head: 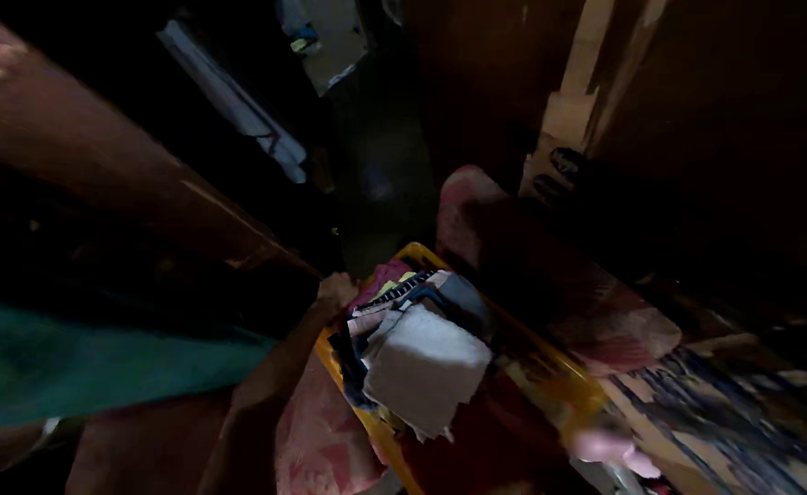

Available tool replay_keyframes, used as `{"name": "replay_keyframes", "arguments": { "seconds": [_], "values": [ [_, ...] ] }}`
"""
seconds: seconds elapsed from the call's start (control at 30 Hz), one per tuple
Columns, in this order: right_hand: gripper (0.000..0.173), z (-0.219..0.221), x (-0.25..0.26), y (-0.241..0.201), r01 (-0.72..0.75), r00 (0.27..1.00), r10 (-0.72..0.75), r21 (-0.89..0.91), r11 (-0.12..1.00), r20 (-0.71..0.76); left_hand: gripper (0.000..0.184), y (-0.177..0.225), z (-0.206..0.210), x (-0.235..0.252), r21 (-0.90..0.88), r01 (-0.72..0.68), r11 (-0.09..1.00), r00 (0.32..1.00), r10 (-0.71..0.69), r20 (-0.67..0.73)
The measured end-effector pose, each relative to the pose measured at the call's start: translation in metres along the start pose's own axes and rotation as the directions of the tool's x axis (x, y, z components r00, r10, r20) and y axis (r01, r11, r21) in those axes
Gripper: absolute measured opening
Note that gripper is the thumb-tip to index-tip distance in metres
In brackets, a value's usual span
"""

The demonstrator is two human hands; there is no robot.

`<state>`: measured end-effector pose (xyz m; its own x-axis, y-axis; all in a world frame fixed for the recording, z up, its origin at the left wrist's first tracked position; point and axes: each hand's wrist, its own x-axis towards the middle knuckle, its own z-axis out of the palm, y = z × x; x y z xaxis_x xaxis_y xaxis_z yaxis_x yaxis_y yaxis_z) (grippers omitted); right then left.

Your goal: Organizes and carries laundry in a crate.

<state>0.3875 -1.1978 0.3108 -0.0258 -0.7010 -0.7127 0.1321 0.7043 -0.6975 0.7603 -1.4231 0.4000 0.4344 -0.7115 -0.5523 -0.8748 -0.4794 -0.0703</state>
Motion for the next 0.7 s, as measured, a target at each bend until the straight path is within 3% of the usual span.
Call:
{"name": "replay_keyframes", "arguments": {
  "seconds": [0.3, 0.4, 0.43, 0.5, 0.6, 0.7],
  "values": [
    [0.033, 0.108, 0.075, 0.005, -0.103, 0.980, 0.138, 0.232, 0.967, -0.141, 0.056, 0.033, -0.002, 0.159, 0.107, -0.071, 0.992, 0.995, 0.079, -0.069],
    [0.028, 0.134, 0.081, 0.005, -0.194, 0.958, 0.238, 0.252, 0.948, -0.158, 0.050, -0.022, 0.053, 0.239, 0.067, -0.130, 0.989, 0.964, 0.142, -0.223],
    [0.027, 0.141, 0.082, 0.010, -0.207, 0.954, 0.253, 0.255, 0.944, -0.161, 0.047, -0.038, 0.065, 0.255, 0.069, -0.116, 0.991, 0.967, 0.128, -0.219],
    [0.026, 0.152, 0.086, 0.030, -0.189, 0.954, 0.239, 0.254, 0.949, -0.182, 0.045, -0.032, 0.056, 0.244, 0.103, -0.046, 0.994, 0.999, 0.048, -0.017],
    [0.029, 0.154, 0.107, 0.050, -0.202, 0.940, 0.260, 0.255, 0.946, -0.221, 0.043, -0.014, 0.061, 0.220, 0.152, -0.088, 0.984, 0.990, 0.070, 0.122],
    [0.029, 0.149, 0.116, 0.042, -0.228, 0.937, 0.272, 0.205, 0.952, -0.219, 0.044, -0.008, 0.073, 0.217, 0.128, -0.135, 0.983, 0.991, 0.137, -0.008]
  ]
}}
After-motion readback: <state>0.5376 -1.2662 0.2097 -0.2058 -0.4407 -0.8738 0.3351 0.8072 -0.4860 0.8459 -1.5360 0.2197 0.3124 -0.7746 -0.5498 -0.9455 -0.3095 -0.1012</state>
